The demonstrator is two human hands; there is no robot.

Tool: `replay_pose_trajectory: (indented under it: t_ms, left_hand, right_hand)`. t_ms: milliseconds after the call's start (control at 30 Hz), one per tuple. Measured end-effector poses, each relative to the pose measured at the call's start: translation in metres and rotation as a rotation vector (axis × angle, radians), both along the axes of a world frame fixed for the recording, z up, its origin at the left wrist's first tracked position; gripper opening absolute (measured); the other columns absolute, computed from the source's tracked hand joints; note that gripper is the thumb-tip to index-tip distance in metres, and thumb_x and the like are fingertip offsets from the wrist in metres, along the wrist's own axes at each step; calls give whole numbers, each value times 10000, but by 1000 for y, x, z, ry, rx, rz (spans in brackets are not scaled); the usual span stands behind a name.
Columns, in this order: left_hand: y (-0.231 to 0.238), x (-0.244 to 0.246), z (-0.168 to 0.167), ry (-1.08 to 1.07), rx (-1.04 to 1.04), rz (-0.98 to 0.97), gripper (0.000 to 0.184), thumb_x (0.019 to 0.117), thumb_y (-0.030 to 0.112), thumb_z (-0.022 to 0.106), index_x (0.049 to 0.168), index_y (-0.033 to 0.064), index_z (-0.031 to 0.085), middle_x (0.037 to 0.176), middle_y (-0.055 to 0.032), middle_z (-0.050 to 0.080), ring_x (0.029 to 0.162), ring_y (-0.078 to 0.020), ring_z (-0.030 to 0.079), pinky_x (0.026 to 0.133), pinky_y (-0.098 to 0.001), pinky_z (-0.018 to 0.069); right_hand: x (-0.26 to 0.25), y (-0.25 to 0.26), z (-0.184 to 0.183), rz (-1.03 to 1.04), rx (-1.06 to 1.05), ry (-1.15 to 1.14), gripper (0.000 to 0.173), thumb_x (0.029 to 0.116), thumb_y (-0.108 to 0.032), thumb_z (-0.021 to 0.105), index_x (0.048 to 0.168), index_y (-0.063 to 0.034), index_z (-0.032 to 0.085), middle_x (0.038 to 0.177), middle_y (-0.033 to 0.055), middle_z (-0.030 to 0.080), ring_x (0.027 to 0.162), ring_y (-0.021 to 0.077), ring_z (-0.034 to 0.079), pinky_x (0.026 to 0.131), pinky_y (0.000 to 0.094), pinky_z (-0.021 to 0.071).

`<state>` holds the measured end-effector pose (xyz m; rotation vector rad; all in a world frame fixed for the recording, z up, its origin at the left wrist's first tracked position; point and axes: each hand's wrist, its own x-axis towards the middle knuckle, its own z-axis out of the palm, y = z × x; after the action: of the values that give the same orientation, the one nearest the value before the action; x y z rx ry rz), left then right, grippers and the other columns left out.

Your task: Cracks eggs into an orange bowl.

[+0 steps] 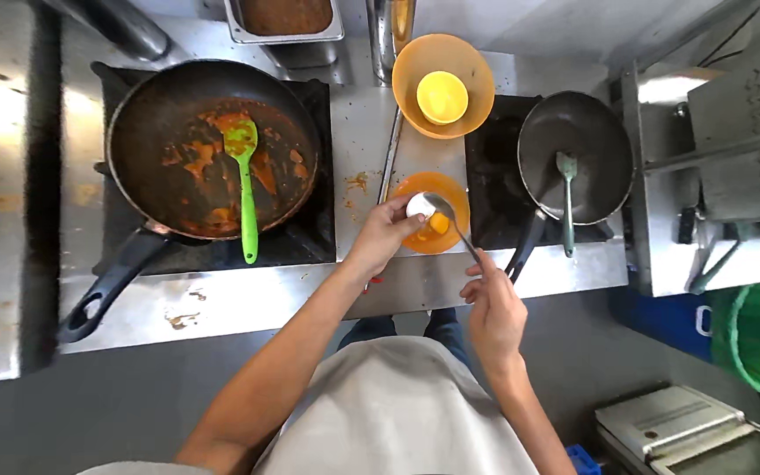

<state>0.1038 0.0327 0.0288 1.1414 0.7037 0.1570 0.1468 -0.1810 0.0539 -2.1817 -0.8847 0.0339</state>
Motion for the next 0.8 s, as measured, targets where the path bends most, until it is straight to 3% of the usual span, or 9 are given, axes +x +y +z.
replay_pose_trajectory:
  t_ms: [233, 367, 533, 633, 800]
  left_hand:
    - [7, 0, 1, -24, -15, -8, 422, 997, -23, 589, 1415, -12, 536, 1278, -155, 655, 1093, -188, 691, 989, -342, 573]
    - [1, 1, 3, 21, 49, -35, 453, 983, 6, 634, 1423, -21, 530, 1271, -164, 662, 1106, -200, 686, 985, -361, 572]
    - [-2, -4, -4, 30, 59, -42, 485, 967, 17, 653, 1434, -11, 524, 1296, -174, 651, 1119, -217, 679, 984, -372, 566]
    - [-2, -5, -1, 7, 42, -28, 479, 972, 28, 639, 1434, -8, 520, 1306, -180, 638, 1133, -219, 671, 989, -374, 563]
    - [1, -4, 2, 24, 235, -52, 366, 969, 79, 676, 1328, 26, 621, 1233, -140, 672, 1089, -189, 673, 949, -378, 567]
  right_hand:
    - [10, 0, 12, -16, 126, -88, 379, 1049, -33, 387, 1387, 50, 538, 999, 99, 705, 698, 102, 685, 634, 265, 617]
    - [2, 8, -3, 57, -28, 9, 435, 968, 49, 512, 1397, 5, 566, 1012, 120, 699, 657, 176, 679, 576, 342, 605]
    - [3, 12, 12, -17, -7, -57, 385, 1018, -6, 459, 1389, 11, 561, 999, 86, 712, 679, 122, 682, 609, 282, 608]
    - [16, 12, -10, -27, -175, -32, 420, 987, 49, 507, 1400, 7, 567, 1072, 154, 701, 770, 243, 708, 657, 402, 612]
    - [33, 20, -37, 59, -464, -61, 351, 969, 56, 542, 1298, 9, 656, 1140, 223, 699, 1061, 413, 679, 894, 539, 564]
